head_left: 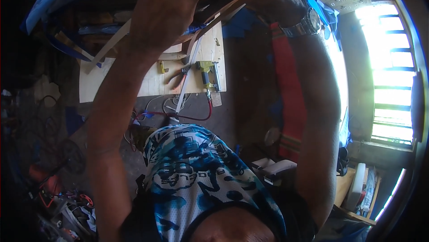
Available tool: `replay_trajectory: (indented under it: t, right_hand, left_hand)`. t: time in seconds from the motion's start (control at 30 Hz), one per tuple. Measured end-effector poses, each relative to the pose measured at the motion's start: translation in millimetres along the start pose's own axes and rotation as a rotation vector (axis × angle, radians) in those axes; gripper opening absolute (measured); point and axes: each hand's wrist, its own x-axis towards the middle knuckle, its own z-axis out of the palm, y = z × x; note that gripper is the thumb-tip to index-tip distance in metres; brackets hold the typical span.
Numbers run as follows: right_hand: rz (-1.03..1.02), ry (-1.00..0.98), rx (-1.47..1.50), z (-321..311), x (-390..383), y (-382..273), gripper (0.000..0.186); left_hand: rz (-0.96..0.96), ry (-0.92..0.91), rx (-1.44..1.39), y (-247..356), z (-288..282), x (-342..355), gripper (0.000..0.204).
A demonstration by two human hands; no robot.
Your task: Reupholstering a wooden chair frame by stapling fabric and foam padding using a pneumatic staple gun.
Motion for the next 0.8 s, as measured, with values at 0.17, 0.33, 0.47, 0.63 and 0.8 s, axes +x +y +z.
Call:
replay_trajectory:
  t: [0.17,0.33,0.47,0.63,0.8]
  right_hand:
    - [0.000,-0.125,-0.151,-19,14,-17,0.013]
    - [0.066,-0.083,0.187,-29,8,-5,0.035]
    - [0.108,-0.084,0.118,-32,1,-1,0.040]
    - [0.214,-0.098,0.031,-23,3,-3,0.034]
    - [0.346,-0.108,0.018,-25,6,-1,0.033]
  left_hand:
    - [0.035,-0.096,-0.020,-8,-13,9,0.014]
    - [-0.134,-0.119,-0.172,-4,-10,11,0.021]
    - [-0.117,-0.083,-0.154,-1,-3,18,0.026]
    - [-0.270,-0.160,-0.228,-4,-2,20,0.034]
    - [-0.402,-0.326,-0.245,-4,0,36,0.035]
